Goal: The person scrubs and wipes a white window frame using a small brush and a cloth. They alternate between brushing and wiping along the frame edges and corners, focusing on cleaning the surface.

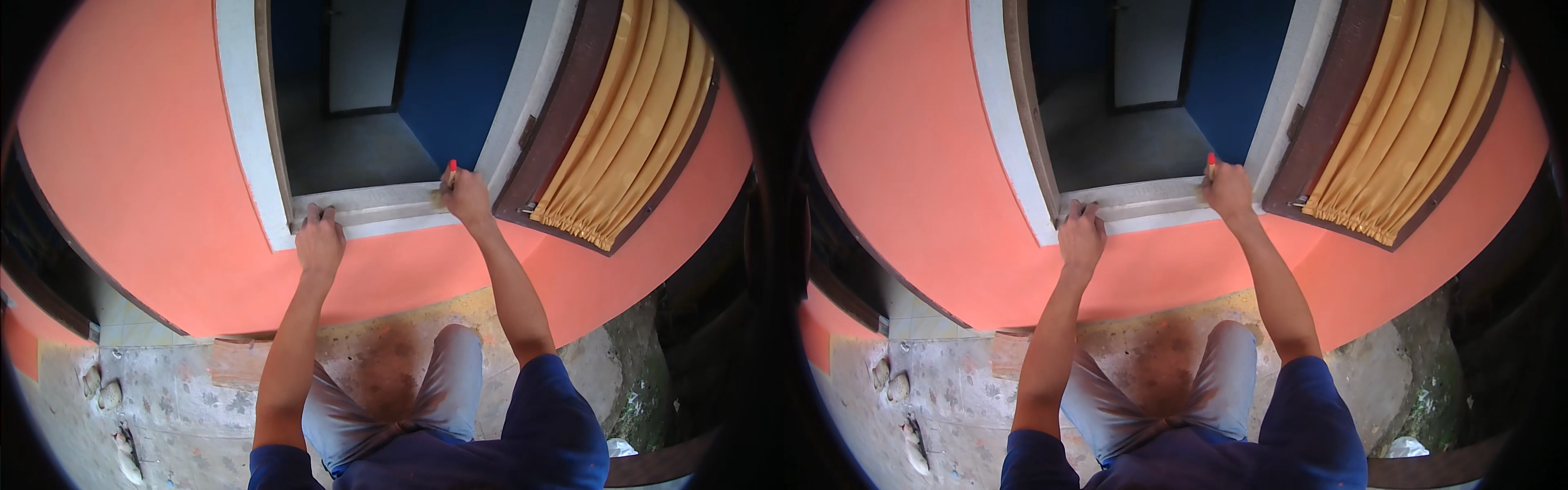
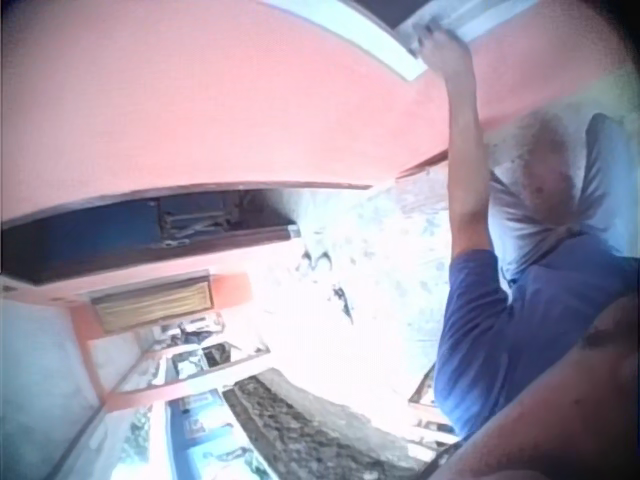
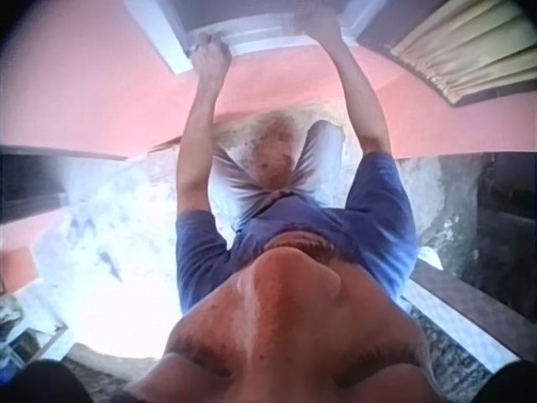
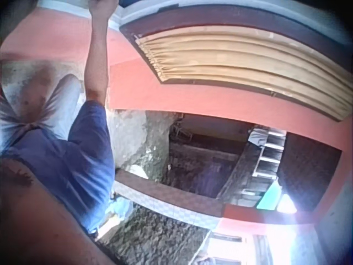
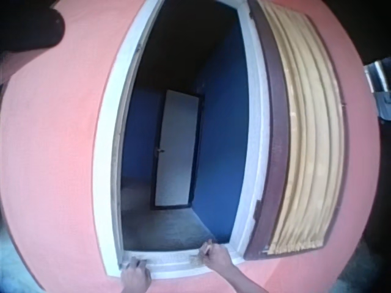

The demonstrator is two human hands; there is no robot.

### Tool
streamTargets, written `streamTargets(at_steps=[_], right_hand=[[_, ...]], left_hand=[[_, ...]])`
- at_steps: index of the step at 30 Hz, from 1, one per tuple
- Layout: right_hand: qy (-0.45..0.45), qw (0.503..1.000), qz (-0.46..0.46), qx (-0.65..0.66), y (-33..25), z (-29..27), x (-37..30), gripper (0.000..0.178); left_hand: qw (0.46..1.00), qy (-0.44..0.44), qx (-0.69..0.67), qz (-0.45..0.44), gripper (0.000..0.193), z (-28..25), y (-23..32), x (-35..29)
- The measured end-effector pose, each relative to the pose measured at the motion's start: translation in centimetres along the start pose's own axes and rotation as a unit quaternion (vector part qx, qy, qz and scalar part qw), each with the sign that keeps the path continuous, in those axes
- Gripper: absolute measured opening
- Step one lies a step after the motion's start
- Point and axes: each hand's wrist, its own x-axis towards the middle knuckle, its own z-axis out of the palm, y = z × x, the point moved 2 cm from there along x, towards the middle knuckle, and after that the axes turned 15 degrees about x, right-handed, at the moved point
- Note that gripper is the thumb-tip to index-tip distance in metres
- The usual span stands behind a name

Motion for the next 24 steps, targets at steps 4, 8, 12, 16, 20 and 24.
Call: streamTargets(at_steps=[4,8,12,16,20,24], right_hand=[[0.015,0.989,0.035,0.142,1.3,-1.9,0.2,0.011],[-0.091,0.930,0.093,0.344,0.4,-0.4,-0.2,0.019],[0.022,0.999,0.013,-0.042,5.7,-4.4,0.0,0.014],[0.071,0.994,-0.007,0.082,2.8,-4.1,-1.0,0.011],[-0.024,0.893,0.030,0.448,-3.5,2.3,-5.6,0.006],[0.167,0.913,0.068,0.366,4.7,0.3,-7.5,0.007]], left_hand=[[1.000,-0.006,0.016,-0.015,0.016,-0.1,0.9,0.2],[1.000,0.004,0.009,-0.016,0.017,0.1,0.3,0.8],[1.000,-0.014,0.016,-0.015,0.018,0.3,0.4,1.2],[0.998,-0.023,0.038,-0.039,0.017,0.2,0.8,1.5],[0.998,-0.004,0.041,-0.037,0.018,0.1,0.7,1.6],[0.998,0.014,0.051,-0.022,0.018,0.5,0.4,1.5]])
